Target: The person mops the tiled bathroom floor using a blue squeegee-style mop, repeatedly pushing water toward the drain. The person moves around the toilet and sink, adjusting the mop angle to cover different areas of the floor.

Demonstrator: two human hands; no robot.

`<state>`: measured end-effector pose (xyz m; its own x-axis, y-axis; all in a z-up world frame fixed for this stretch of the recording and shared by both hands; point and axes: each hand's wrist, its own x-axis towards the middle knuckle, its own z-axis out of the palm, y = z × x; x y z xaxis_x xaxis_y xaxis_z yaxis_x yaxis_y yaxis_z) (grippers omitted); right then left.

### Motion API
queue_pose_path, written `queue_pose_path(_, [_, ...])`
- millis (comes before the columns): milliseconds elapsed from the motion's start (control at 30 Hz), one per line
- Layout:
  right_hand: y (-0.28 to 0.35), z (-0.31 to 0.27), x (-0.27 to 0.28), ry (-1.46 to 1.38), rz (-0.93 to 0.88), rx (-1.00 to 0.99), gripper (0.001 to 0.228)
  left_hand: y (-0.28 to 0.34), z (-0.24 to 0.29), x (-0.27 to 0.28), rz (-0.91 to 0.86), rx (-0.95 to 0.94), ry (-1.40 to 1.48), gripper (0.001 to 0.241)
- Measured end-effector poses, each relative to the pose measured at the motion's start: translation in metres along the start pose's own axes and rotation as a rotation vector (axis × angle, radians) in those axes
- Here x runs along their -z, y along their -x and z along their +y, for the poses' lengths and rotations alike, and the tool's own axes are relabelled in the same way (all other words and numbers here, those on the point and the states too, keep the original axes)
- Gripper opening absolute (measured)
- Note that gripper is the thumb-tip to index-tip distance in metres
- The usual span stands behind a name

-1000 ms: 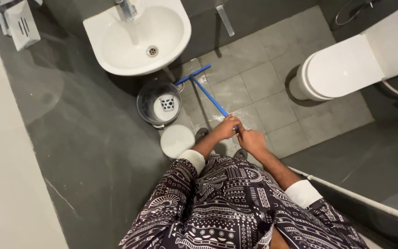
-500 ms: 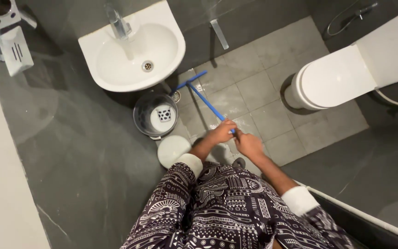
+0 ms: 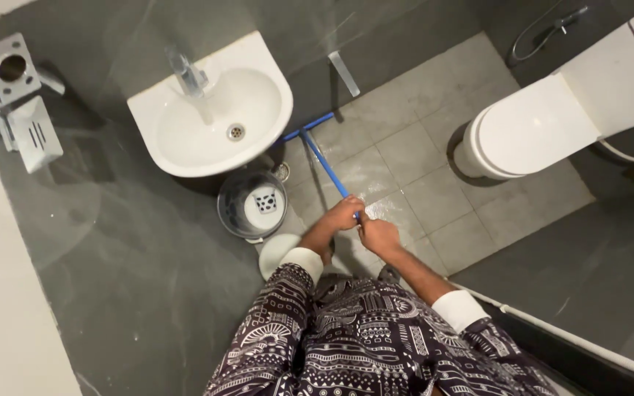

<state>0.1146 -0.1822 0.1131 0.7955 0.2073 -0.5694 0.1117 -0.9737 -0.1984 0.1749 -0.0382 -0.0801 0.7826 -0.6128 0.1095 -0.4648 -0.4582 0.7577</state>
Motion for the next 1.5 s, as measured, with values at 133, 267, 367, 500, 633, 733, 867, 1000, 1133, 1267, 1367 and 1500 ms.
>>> queue_pose_path(133, [0.009, 0.004, 0.033, -0.088, -0.017, -0.017, 0.055, -0.018, 0.013, -0.006, 0.049, 0.027, 0.031, 0.029])
queue_pose_path(267, [0.052, 0.016, 0.078, -0.097, -0.040, -0.069, 0.052, -0.028, 0.051, -0.026, 0.132, -0.022, 0.104, 0.035])
queue_pose_path(367, [0.066, 0.024, 0.075, -0.076, -0.050, -0.109, 0.052, -0.027, 0.066, -0.035, 0.137, -0.020, 0.137, 0.033])
queue_pose_path(500, [0.060, 0.032, 0.064, -0.104, -0.023, -0.126, 0.051, -0.028, 0.077, -0.024, 0.151, -0.014, 0.198, 0.025])
queue_pose_path(633, [0.053, 0.031, 0.083, -0.131, 0.023, -0.141, 0.048, -0.045, 0.078, -0.005, 0.102, 0.000, 0.203, 0.026])
queue_pose_path(733, [0.061, 0.029, 0.100, -0.170, 0.036, -0.128, 0.042, -0.060, 0.068, -0.017, 0.100, -0.025, 0.195, 0.021])
queue_pose_path(867, [0.080, 0.034, 0.102, -0.123, 0.009, -0.117, 0.039, -0.057, 0.074, -0.039, 0.114, -0.056, 0.169, 0.025])
queue_pose_path(1000, [0.092, 0.048, 0.086, -0.062, -0.015, -0.112, 0.041, -0.042, 0.103, -0.044, 0.064, 0.025, 0.179, 0.019])
queue_pose_path(1133, [0.096, 0.036, 0.094, -0.071, -0.014, -0.118, 0.038, -0.037, 0.112, -0.019, 0.043, -0.023, 0.205, 0.015])
queue_pose_path(1267, [0.092, 0.033, 0.088, -0.052, 0.006, -0.128, 0.037, -0.038, 0.102, -0.018, 0.017, -0.072, 0.252, 0.017])
queue_pose_path(1367, [0.090, 0.031, 0.084, -0.033, 0.023, -0.119, 0.037, -0.038, 0.107, -0.007, -0.002, -0.051, 0.277, 0.016])
queue_pose_path(1500, [0.093, 0.034, 0.077, -0.053, 0.044, -0.089, 0.040, -0.034, 0.114, -0.006, -0.028, 0.006, 0.249, 0.012])
